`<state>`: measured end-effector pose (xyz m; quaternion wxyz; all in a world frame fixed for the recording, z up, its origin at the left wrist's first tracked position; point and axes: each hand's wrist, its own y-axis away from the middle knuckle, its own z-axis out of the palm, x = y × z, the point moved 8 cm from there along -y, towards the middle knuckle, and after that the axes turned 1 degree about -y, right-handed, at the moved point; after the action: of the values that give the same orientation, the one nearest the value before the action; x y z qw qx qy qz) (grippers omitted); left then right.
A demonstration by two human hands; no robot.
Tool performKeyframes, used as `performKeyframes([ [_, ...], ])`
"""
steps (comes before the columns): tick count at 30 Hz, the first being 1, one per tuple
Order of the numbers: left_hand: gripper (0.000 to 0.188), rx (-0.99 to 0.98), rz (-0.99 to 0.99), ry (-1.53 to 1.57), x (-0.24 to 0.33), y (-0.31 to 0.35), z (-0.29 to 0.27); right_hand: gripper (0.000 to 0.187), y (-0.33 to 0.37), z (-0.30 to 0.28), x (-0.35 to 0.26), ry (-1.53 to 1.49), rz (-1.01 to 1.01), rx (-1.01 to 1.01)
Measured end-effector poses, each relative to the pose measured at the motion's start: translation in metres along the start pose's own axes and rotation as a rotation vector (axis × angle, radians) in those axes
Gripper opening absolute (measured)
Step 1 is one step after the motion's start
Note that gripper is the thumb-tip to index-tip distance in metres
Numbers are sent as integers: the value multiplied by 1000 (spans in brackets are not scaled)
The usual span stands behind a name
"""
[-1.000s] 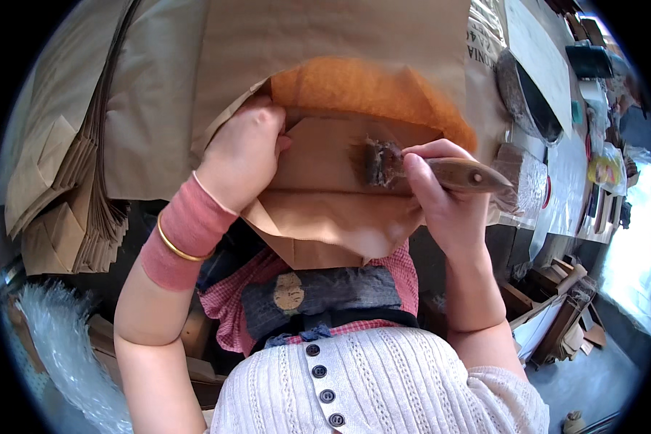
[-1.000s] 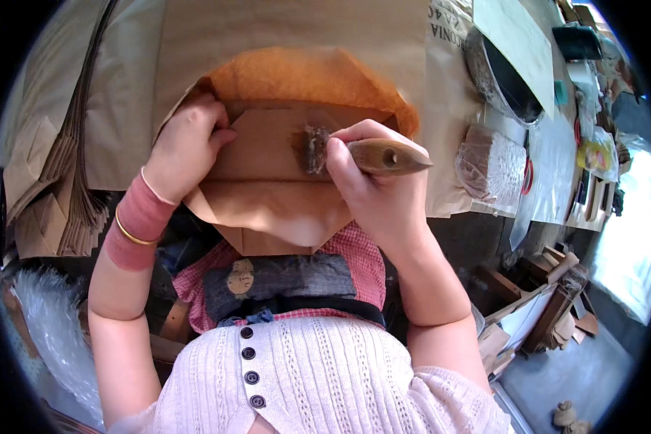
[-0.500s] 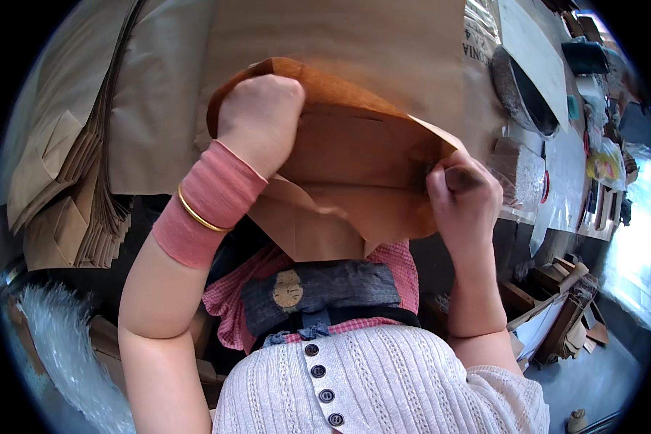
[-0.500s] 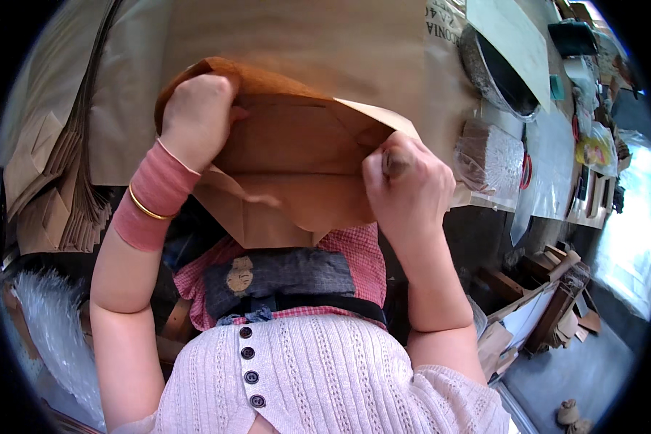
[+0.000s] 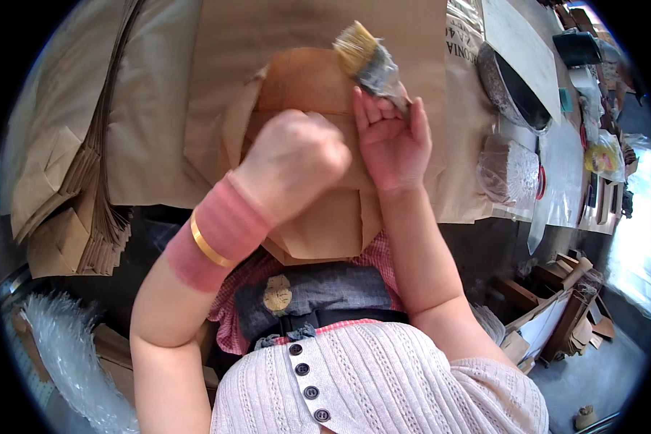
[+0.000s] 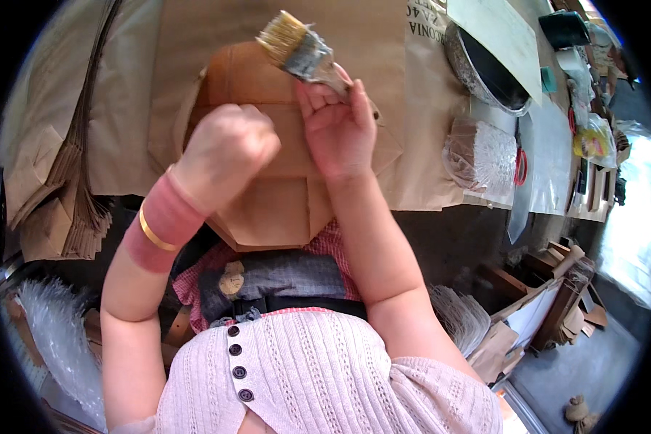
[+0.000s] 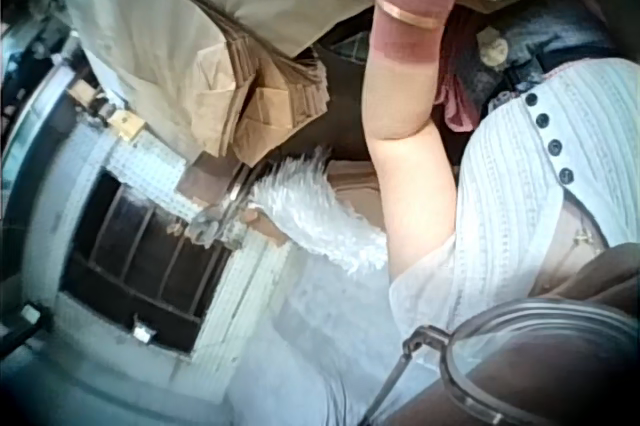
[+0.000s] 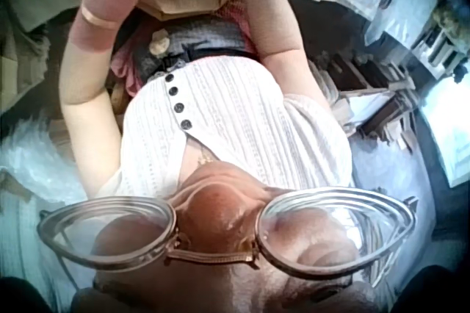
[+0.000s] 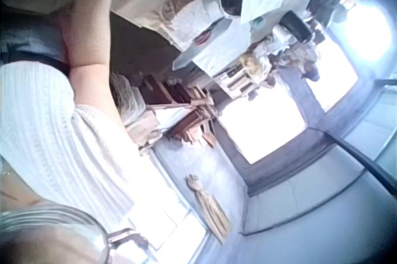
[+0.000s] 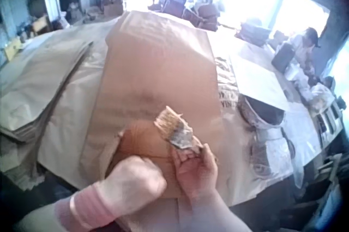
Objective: The person sews the top flap of a brown paper bag using a needle and thread. They repeatedly pull the thread through the folded paper to secure the closure, then use a brush to apply a substance to the flap. The person continues this sewing and brushing process on multiple bags.
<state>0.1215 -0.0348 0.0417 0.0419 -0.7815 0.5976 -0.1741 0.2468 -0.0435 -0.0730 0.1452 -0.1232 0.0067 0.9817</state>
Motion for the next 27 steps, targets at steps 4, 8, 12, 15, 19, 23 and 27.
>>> performKeyframes([
  [4, 33, 801, -597, 293, -76, 87, -46, 41, 0, 0, -3, -87, 95, -37],
  [8, 49, 317, -653, 555, -131, 134, 17, 43, -2, 3, 4, -105, 150, -130],
  [12, 56, 471, -672, 703, -141, 139, 2, 46, -2, 6, 1, -73, 145, -110],
  [15, 65, 47, -528, -445, -92, 105, 37, 47, -1, 6, 5, -51, 151, -96],
  [19, 66, 123, -519, -201, -78, 67, 52, 45, -3, 10, 2, -105, 195, -205],
  [23, 67, 10, -447, -116, -45, 85, 49, 42, -3, 7, 1, -33, 208, -143],
  [27, 75, -258, -162, -77, -35, 117, 42, 39, 10, 6, 4, 99, 187, -7],
])
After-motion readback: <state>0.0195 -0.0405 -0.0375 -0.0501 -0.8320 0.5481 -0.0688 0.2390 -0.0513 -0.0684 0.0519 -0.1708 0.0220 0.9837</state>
